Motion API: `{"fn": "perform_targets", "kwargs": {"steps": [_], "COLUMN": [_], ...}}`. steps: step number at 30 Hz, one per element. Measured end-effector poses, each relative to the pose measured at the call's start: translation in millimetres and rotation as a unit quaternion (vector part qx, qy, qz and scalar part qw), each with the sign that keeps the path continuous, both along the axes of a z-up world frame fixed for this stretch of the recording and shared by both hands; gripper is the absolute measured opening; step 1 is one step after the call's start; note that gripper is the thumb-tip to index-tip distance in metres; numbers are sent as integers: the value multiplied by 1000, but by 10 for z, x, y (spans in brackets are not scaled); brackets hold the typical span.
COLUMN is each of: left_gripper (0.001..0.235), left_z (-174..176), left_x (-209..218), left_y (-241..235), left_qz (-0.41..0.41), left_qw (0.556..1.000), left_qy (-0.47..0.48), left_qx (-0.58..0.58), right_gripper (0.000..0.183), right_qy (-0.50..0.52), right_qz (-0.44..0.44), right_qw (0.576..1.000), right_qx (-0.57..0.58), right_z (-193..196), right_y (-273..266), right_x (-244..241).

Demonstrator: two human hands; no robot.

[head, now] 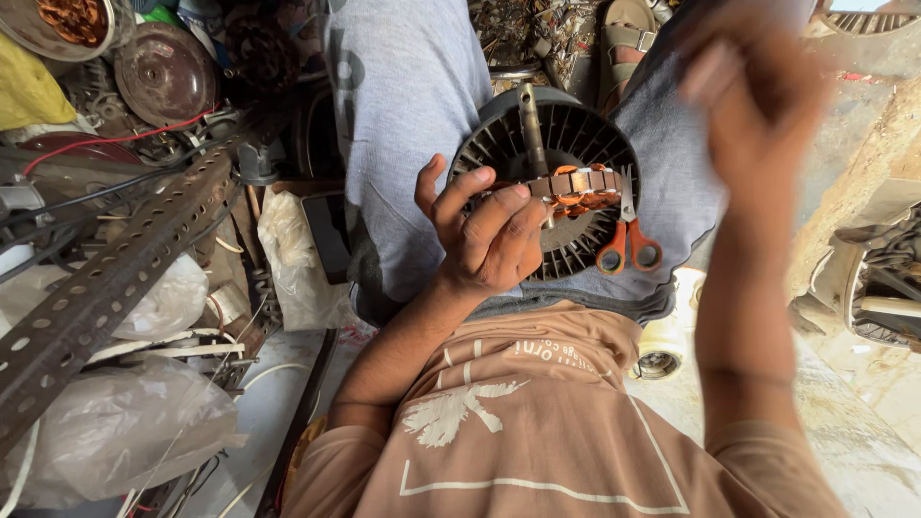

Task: The person uses a screwdriver and pliers to adjust components on a fan motor stator held in their lap, then cuts wires with scissors.

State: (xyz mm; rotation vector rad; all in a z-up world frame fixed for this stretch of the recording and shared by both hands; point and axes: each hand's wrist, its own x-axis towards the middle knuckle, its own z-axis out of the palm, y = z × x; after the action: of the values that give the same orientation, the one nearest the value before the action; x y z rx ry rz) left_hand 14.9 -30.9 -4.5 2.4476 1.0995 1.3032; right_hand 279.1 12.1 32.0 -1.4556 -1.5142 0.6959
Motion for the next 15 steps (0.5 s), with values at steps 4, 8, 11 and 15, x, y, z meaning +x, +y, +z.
{"fn": "perform_targets", "kwargs": {"steps": [4, 8, 11, 15], "left_gripper": [8, 4, 4, 5], "left_z": [-4, -34, -61, -144], "left_x": [-26, -18, -14, -14], "left_y": [19, 42, 24, 17], "left_qz": [1, -12, -20, -31], "left_qw": [999, 999, 999, 999], "left_qy": [20, 10, 1, -18], "left_qx": [29, 41, 40, 41], "right_gripper": [24, 21, 20, 21], "right_qy": [187, 237, 236, 243], "right_qz": [90, 12, 4, 18], "right_qw": [975, 962, 965, 964], "right_qx": [-73, -132, -116, -107], "right_z": [148, 133, 90, 42], "right_y": [-485, -624, -666, -670], "right_x": [-652, -835, -856, -805]}}
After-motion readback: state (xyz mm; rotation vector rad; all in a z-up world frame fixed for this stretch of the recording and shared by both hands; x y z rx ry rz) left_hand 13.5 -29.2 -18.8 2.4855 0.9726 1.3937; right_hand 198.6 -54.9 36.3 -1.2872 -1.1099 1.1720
